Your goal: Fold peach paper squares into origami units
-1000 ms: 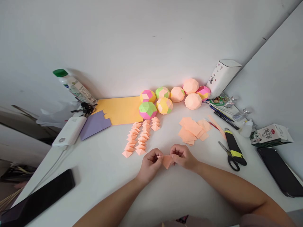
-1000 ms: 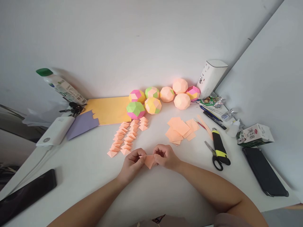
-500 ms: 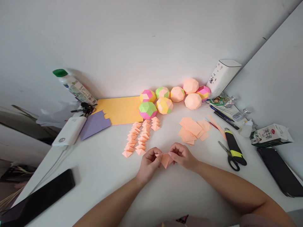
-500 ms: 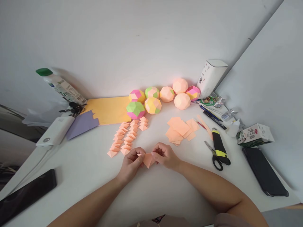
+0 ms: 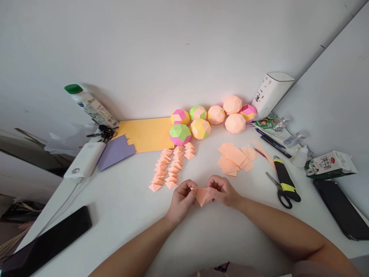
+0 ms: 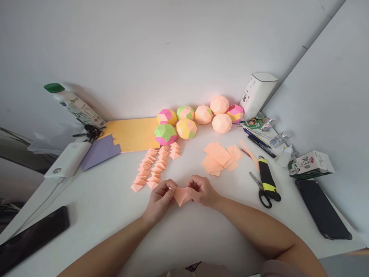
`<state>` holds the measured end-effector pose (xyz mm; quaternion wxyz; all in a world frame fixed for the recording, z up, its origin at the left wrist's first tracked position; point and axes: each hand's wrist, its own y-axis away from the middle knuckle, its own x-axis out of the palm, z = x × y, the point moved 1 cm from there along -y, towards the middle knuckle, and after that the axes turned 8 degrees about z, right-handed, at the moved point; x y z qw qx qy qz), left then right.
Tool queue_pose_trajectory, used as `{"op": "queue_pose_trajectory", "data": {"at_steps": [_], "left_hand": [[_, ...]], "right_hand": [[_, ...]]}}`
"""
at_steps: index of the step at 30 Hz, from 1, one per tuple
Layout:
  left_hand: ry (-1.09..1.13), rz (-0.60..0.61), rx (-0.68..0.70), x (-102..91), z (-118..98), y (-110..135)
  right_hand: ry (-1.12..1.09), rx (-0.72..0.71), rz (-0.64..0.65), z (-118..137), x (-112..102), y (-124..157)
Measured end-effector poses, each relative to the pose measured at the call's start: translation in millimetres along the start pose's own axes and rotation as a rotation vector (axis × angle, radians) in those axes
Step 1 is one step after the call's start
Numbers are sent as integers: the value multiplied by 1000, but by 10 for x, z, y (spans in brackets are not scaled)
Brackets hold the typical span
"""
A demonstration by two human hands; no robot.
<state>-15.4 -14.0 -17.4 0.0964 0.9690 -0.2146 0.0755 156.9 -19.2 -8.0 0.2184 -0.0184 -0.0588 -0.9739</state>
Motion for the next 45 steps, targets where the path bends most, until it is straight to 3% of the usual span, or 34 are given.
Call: {"op": "queue_pose_trajectory", "data": {"at_steps": [9,16,26,33,45], "left_hand": [[141,-113,-40,26,-5,-37],[179,-122,-32,27,14,-45],[164,-138,-47,20,5,-35],[95,-160,-42,18,-16,-23],[119,-68,9,7,53,-27]], "right_hand": [[-82,35,-13,4,-5,-6],[-46,17,-19,-15,-5,-3],[-47,-13,-55,13,12,-11],[-47,-90,1,47,7,-20],[-136,-27,-18,9,-9,-35]]}}
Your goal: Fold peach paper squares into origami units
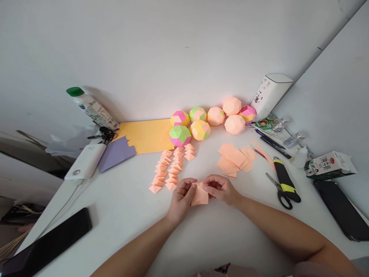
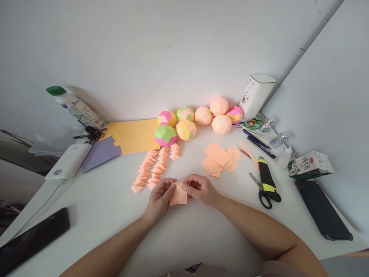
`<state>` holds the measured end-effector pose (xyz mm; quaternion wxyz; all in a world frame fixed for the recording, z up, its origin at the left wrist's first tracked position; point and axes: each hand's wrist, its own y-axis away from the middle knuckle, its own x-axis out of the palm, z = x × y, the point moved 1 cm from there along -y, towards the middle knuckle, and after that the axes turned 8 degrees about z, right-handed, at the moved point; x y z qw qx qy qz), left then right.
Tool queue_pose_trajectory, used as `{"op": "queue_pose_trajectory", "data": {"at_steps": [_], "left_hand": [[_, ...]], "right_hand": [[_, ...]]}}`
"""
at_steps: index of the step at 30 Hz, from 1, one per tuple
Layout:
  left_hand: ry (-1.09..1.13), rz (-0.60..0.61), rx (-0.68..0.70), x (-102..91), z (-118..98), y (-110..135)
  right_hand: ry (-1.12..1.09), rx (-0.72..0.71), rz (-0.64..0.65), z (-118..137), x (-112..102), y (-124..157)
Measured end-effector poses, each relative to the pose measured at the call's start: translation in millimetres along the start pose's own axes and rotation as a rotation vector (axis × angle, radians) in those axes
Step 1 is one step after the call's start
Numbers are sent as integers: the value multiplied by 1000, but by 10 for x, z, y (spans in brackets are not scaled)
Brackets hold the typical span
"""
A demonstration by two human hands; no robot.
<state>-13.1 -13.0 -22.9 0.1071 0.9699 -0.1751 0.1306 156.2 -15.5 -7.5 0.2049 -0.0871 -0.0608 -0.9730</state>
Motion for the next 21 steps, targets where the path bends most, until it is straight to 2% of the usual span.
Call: {"op": "queue_pose_trajectory", "data": {"at_steps": [9,21], "left_hand": [[-80,85,-26,28,-67,31],[-82,138,-53,6,-36,25]], "right_hand": [[86,-50,-64,-25,-7,3],[118,-66,-33,-23,14,10]]}}
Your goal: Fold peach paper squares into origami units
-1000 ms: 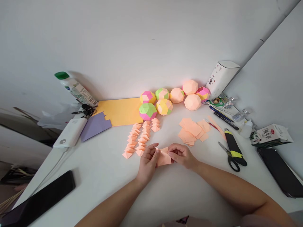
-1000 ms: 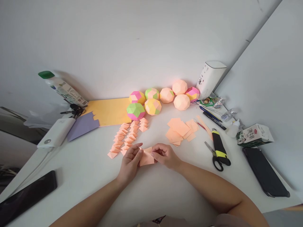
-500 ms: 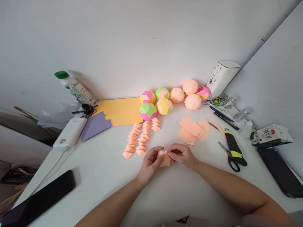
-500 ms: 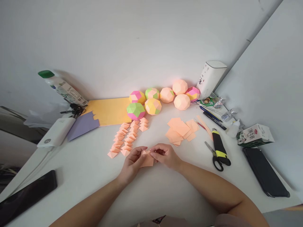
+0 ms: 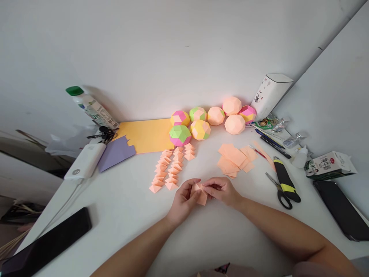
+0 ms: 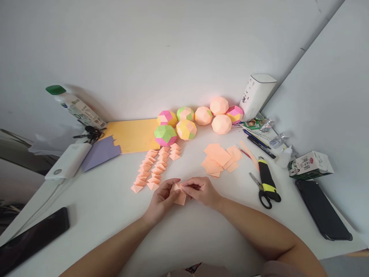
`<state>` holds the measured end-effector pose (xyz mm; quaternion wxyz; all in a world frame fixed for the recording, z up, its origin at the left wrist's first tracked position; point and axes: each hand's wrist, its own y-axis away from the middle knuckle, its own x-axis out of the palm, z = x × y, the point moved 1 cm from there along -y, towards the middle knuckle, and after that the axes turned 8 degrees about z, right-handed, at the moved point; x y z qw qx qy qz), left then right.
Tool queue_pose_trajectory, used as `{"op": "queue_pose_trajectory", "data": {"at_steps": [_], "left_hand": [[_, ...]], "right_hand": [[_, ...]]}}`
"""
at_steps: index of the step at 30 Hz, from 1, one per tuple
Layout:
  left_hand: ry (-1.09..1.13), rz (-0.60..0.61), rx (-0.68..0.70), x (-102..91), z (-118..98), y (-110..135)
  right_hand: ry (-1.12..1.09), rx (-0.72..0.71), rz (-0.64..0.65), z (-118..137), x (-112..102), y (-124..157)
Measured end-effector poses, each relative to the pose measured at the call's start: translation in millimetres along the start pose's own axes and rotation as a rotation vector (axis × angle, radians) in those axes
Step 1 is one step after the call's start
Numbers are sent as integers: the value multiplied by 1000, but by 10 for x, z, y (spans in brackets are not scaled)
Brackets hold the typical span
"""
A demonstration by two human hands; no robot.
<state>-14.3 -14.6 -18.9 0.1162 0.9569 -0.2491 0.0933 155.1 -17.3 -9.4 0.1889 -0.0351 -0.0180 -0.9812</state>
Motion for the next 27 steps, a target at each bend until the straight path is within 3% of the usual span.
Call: {"op": "queue_pose_trajectory", "data": {"at_steps": [15,27], "left_hand": [[102,-22,5,18,-59,8],[82,36,9,21,-16,-5]], "right_hand": [[96,-59,-51,-22,10,7],[95,-54,-68,-2,28,2]]}}
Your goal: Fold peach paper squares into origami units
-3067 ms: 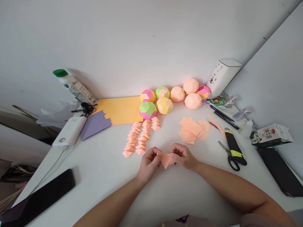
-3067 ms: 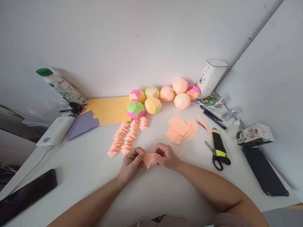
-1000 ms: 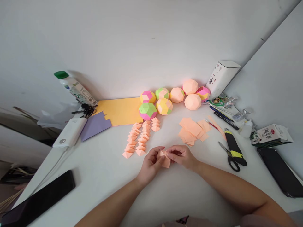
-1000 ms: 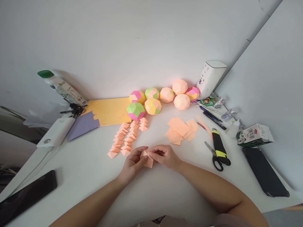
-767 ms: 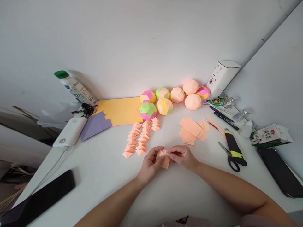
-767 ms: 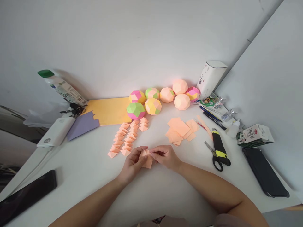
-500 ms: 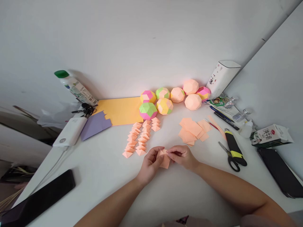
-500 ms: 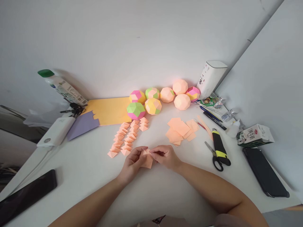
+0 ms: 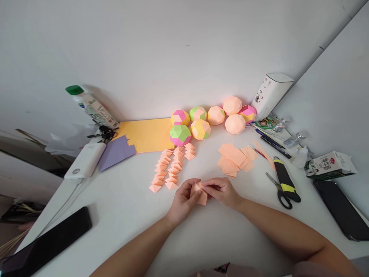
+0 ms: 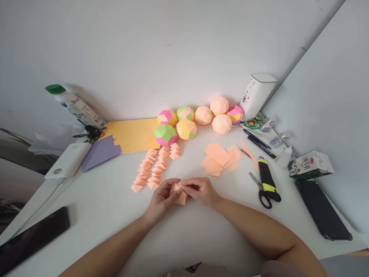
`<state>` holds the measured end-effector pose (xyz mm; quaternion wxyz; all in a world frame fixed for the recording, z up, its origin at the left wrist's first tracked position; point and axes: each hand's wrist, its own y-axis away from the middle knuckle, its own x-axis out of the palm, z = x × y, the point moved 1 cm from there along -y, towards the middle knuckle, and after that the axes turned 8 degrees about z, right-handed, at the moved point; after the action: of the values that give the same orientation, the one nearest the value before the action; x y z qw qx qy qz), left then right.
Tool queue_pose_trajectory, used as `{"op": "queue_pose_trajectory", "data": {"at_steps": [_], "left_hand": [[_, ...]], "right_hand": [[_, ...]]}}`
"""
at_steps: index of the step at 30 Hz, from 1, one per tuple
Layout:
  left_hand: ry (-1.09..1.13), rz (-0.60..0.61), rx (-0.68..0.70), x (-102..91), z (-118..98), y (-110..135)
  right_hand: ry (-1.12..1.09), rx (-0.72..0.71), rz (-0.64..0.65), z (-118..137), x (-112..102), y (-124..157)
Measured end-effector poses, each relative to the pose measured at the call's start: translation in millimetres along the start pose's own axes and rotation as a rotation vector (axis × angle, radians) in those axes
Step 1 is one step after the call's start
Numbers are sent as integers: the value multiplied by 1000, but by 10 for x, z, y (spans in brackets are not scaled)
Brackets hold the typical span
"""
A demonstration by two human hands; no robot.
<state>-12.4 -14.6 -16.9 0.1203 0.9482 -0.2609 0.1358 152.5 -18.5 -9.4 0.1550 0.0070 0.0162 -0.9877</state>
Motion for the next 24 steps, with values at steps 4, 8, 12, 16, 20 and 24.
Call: {"op": "queue_pose_trajectory", "data": {"at_steps": [4,8,12,16,20,24], "left_hand": [[-21,-4,11,-12,9,-5],[-24,-16,5,-17,19,-2],[-27,-26,1,-10,16,8],[-33,-31,6,-6,8,4],[-48,-54,4,-7,11,-10],[-51,-98,-12,-7,25,-11]], "right_hand": [[8,-7,5,-2,-2,-1],[25,-7,4,-5,-4,0],[42,-10,8,-10,-5,1],[69,-14,16,-12,2,10],[89,-30,18,-6,9,14],[170,-66,12,15,2,10]]}}
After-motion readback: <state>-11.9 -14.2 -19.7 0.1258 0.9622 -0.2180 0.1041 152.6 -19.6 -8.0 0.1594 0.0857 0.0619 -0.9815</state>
